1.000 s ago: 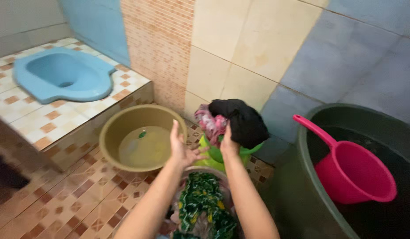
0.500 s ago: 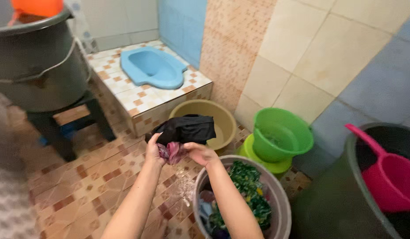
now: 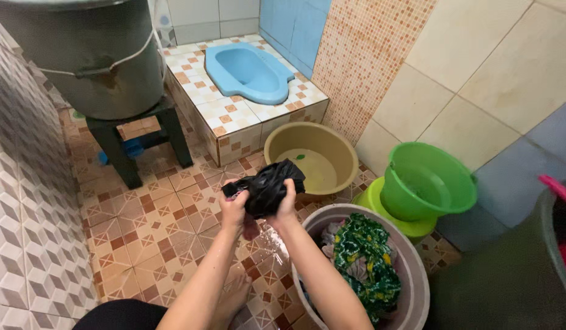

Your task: The person washes clothes by hand in a bowl of water, wringing out various items and moving them between different colored plastic tubs and basins on the floor.

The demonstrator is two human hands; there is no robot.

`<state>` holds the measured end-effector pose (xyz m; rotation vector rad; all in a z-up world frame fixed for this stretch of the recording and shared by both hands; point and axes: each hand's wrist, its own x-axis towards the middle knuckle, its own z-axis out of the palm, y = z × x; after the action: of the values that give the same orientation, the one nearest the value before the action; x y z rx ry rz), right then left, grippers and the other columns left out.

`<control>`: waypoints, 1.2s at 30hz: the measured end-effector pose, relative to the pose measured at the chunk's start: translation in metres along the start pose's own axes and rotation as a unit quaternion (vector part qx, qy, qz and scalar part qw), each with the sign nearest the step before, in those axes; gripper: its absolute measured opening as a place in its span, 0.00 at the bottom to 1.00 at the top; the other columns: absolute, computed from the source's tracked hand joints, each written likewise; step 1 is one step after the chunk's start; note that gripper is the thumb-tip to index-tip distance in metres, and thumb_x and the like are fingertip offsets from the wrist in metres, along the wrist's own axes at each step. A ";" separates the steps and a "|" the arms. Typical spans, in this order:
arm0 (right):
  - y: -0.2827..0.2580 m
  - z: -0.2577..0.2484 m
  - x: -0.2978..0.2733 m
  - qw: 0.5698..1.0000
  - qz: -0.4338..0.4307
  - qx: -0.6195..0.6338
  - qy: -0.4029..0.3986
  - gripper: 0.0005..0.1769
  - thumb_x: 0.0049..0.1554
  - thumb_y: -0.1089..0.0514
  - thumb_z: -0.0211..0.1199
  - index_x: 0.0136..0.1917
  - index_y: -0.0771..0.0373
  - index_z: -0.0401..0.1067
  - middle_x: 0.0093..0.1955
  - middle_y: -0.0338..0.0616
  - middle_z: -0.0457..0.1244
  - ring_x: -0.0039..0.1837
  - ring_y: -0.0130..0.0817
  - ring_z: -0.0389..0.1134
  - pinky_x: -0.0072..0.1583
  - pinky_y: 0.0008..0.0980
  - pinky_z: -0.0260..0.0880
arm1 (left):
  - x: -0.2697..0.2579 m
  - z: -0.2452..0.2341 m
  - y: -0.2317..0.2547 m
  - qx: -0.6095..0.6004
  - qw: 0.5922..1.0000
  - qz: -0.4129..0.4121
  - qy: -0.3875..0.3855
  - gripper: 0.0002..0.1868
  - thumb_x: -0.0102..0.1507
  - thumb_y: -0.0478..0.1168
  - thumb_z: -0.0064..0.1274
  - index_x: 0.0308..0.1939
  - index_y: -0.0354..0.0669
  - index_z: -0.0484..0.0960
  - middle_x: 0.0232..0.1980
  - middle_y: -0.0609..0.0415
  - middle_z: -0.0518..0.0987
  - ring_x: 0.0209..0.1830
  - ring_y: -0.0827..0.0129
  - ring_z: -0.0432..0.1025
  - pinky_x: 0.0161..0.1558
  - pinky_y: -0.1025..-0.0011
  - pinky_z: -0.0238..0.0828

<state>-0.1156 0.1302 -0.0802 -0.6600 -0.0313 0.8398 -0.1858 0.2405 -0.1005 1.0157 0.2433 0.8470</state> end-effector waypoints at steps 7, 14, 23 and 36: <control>0.019 -0.040 0.053 0.969 -0.123 0.123 -0.173 0.23 0.62 0.37 0.45 0.45 0.56 0.69 0.45 0.42 0.65 0.50 0.40 0.67 0.56 0.40 0.69 | 0.004 0.002 -0.012 0.112 0.992 0.043 -0.034 0.13 0.51 0.34 0.59 0.38 0.41 0.74 0.33 0.65 0.70 0.33 0.80 0.64 0.37 0.77 0.64; 0.033 -0.060 0.078 0.987 -0.052 0.082 -0.127 0.18 0.62 0.42 0.48 0.50 0.57 0.68 0.49 0.43 0.65 0.54 0.39 0.67 0.60 0.40 0.68 | -0.012 0.018 0.013 0.186 0.980 0.062 -0.042 0.10 0.53 0.35 0.59 0.33 0.40 0.73 0.30 0.63 0.70 0.31 0.80 0.64 0.33 0.77 0.63; 0.053 -0.115 0.056 0.985 0.081 0.065 -0.138 0.15 0.62 0.50 0.53 0.57 0.60 0.67 0.55 0.44 0.65 0.59 0.36 0.67 0.67 0.40 0.65 | -0.017 0.032 0.030 0.222 0.974 0.034 -0.012 0.13 0.50 0.35 0.60 0.36 0.40 0.76 0.29 0.62 0.74 0.28 0.83 0.70 0.30 0.79 0.69; 0.026 -0.071 0.033 0.994 0.081 0.077 0.011 0.23 0.59 0.45 0.49 0.60 0.59 0.70 0.57 0.49 0.67 0.57 0.41 0.68 0.63 0.42 0.68 | -0.017 0.031 0.006 0.528 0.759 0.373 0.078 0.10 0.62 0.49 0.55 0.42 0.52 0.79 0.56 0.58 0.74 0.52 0.54 0.75 0.52 0.51 0.67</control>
<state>-0.0909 0.1281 -0.1589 -0.5308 0.1076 0.9800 -0.1832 0.2098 -0.0821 2.1958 0.5015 1.5921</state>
